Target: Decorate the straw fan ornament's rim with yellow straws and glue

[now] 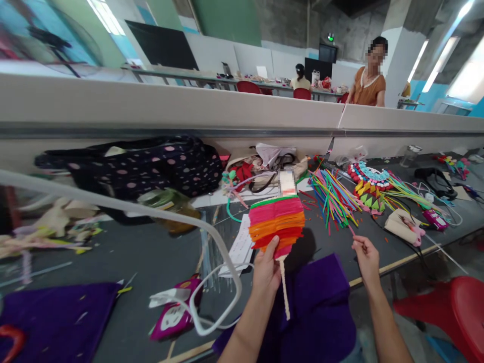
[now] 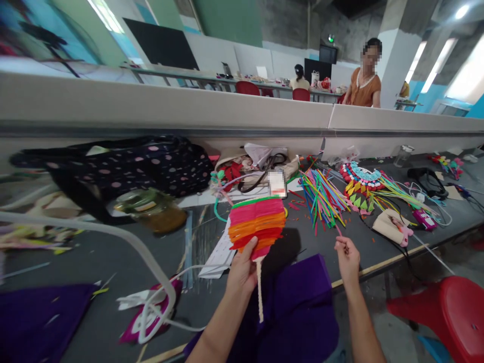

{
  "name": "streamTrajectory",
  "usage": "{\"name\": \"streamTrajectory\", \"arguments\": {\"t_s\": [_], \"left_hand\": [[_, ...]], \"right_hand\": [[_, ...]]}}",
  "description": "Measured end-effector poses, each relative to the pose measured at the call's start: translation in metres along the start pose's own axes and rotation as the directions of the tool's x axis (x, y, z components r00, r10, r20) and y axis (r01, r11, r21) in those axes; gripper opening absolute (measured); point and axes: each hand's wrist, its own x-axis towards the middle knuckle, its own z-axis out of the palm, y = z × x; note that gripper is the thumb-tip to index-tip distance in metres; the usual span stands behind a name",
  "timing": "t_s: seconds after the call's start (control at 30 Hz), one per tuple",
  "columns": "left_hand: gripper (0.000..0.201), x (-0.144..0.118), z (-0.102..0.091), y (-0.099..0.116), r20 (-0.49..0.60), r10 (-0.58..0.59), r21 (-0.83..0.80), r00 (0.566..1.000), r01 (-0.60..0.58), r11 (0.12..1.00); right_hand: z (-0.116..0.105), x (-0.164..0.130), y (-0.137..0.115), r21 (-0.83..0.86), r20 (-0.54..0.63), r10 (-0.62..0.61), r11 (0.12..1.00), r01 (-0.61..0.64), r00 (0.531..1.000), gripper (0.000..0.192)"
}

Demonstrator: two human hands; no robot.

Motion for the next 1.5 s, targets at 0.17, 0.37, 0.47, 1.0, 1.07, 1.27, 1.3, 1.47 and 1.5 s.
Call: {"name": "streamTrajectory", "arguments": {"t_s": [0.17, 0.37, 0.47, 1.0, 1.07, 1.27, 1.3, 1.47, 1.5], "left_hand": [[0.029, 0.004, -0.004, 0.011, -0.053, 0.056, -0.022, 0.997, -0.057, 0.998], [0.031, 0.001, -0.010, 0.018, -0.054, 0.101, -0.018, 0.993, -0.102, 0.995], [0.038, -0.004, -0.010, 0.020, -0.004, 0.111, -0.003, 0.994, -0.111, 0.994], [0.036, -0.026, 0.005, 0.025, 0.168, 0.131, -0.061, 0.977, -0.122, 0.991], [0.034, -0.029, 0.007, 0.022, 0.183, 0.131, -0.054, 0.974, -0.123, 0.991], [0.035, -0.036, 0.006, 0.018, 0.219, 0.120, -0.050, 0.968, -0.112, 0.992], [0.035, -0.037, 0.005, 0.018, 0.222, 0.121, -0.051, 0.968, -0.112, 0.992], [0.038, -0.039, -0.005, 0.022, 0.177, 0.124, -0.042, 0.976, -0.119, 0.992], [0.039, -0.039, -0.008, 0.023, 0.176, 0.123, -0.034, 0.977, -0.118, 0.992]], "right_hand": [[0.004, -0.023, 0.003, -0.192, 0.209, -0.072, 0.975, 0.113, 0.975, 0.028], [0.038, -0.056, -0.011, -0.226, 0.600, -0.228, 0.871, 0.436, 0.767, 0.019], [0.055, -0.072, -0.016, -0.206, 0.737, -0.241, 0.810, 0.549, 0.632, 0.020], [0.094, -0.063, 0.018, -0.374, 0.729, -0.265, 0.618, 0.692, 0.631, 0.025], [0.099, -0.057, 0.024, -0.412, 0.701, -0.278, 0.593, 0.692, 0.656, 0.025], [0.107, -0.053, 0.026, -0.409, 0.664, -0.312, 0.610, 0.679, 0.680, 0.024], [0.106, -0.053, 0.024, -0.405, 0.651, -0.320, 0.621, 0.671, 0.688, 0.023], [0.091, -0.063, 0.008, -0.403, 0.551, -0.355, 0.679, 0.613, 0.756, 0.026], [0.085, -0.067, 0.006, -0.413, 0.526, -0.356, 0.687, 0.598, 0.772, 0.027]]}}
